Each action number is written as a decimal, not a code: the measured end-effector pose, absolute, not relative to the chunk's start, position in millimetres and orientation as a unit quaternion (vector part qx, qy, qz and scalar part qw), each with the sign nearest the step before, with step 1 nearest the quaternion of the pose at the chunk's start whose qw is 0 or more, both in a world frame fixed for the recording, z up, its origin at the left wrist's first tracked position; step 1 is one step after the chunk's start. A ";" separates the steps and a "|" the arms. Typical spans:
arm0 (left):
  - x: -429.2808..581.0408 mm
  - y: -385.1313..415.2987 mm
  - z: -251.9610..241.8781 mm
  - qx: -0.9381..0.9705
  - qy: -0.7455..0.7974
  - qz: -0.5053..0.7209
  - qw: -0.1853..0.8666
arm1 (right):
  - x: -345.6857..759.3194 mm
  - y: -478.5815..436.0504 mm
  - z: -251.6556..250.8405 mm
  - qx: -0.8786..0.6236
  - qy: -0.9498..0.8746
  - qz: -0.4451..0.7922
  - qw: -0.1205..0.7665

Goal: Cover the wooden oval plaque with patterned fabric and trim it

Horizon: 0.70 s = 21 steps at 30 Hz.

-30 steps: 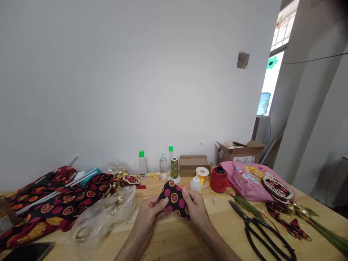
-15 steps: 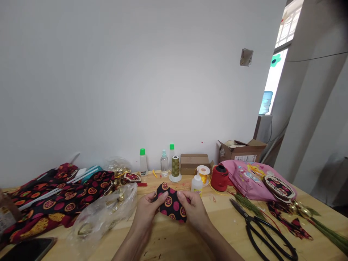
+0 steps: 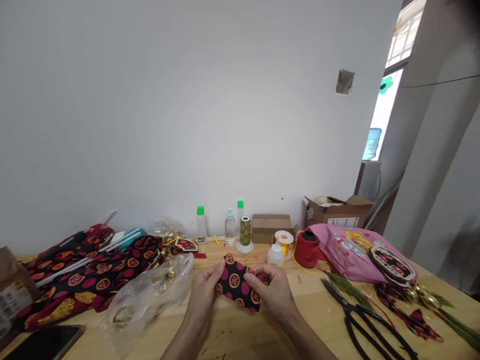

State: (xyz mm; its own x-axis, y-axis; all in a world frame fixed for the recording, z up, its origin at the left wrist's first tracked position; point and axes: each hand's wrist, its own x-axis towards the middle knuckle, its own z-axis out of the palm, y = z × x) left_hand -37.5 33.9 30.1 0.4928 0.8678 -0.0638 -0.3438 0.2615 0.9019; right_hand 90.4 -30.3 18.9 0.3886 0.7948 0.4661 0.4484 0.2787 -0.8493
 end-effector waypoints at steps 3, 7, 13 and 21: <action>-35.0 36.7 27.1 0.417 0.304 0.414 0.750 | 93.5 -35.6 21.7 -0.595 -0.558 0.025 0.578; -30.7 33.1 28.6 0.377 0.306 0.358 0.797 | 95.9 -42.8 25.8 -0.582 -0.616 -0.112 0.519; -32.6 30.2 33.5 0.332 0.186 0.338 0.861 | 87.4 -41.1 24.0 -0.546 -0.687 -0.148 0.457; -35.9 28.5 31.2 0.393 0.211 0.338 0.829 | 94.5 -35.1 17.2 -0.590 -0.571 0.023 0.570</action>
State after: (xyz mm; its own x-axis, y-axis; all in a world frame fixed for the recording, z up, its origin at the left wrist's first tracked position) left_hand -35.9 28.5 31.2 0.6826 0.7258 -0.0846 -0.3940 0.4631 0.7939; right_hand 94.5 -35.1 17.2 0.3466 0.7000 0.6244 0.6479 0.3027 -0.6990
